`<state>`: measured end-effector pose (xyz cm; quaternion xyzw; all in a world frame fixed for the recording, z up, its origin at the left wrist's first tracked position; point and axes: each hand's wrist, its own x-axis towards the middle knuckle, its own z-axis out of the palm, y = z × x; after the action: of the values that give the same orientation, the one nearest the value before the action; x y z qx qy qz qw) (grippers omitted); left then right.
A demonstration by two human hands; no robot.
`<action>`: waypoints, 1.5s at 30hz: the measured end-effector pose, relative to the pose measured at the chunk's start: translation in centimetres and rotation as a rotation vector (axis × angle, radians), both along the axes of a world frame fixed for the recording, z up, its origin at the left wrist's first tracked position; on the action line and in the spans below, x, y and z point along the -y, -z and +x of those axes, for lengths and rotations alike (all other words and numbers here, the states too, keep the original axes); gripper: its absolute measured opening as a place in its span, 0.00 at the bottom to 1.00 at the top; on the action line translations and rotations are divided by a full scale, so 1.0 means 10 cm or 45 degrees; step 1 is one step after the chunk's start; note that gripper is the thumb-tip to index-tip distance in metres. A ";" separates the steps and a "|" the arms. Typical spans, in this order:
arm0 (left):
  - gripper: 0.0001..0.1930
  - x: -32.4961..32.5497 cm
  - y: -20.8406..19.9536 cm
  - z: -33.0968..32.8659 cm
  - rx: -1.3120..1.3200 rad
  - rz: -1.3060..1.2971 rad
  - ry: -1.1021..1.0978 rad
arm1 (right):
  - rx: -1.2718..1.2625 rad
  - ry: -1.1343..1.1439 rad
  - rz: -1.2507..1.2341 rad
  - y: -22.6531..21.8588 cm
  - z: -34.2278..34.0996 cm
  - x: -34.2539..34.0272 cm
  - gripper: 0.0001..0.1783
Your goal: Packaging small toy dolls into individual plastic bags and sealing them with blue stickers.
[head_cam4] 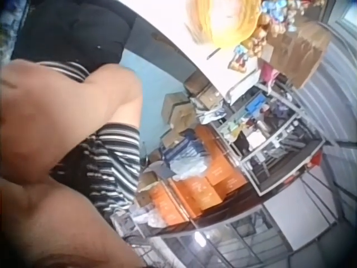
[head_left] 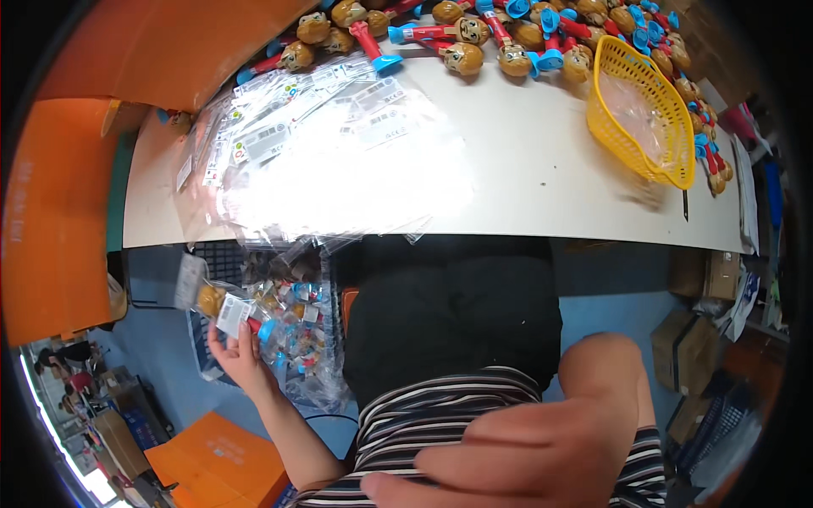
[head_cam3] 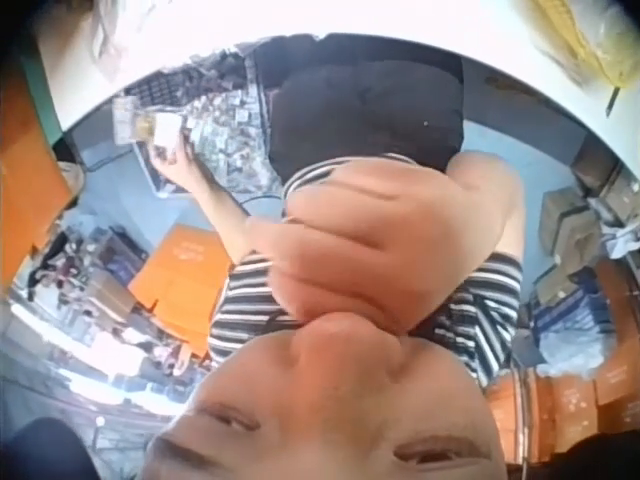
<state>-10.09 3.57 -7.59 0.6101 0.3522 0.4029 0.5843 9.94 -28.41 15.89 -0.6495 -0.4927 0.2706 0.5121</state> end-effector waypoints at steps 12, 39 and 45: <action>0.22 0.77 -0.71 1.87 -0.364 1.039 0.859 | 0.142 0.654 0.144 0.98 0.20 -0.30 0.09; 0.12 1.28 -0.63 2.22 -0.291 0.940 0.948 | -0.784 0.997 0.128 1.98 0.92 -0.55 0.16; 0.09 1.27 -0.53 2.19 -0.426 0.883 0.795 | -0.381 0.986 -0.138 1.81 1.01 -0.47 0.15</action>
<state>11.79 -9.12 -2.24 0.9014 0.0868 0.1986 0.3749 20.09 -23.73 -2.23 -0.7662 -0.1173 0.1751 0.6070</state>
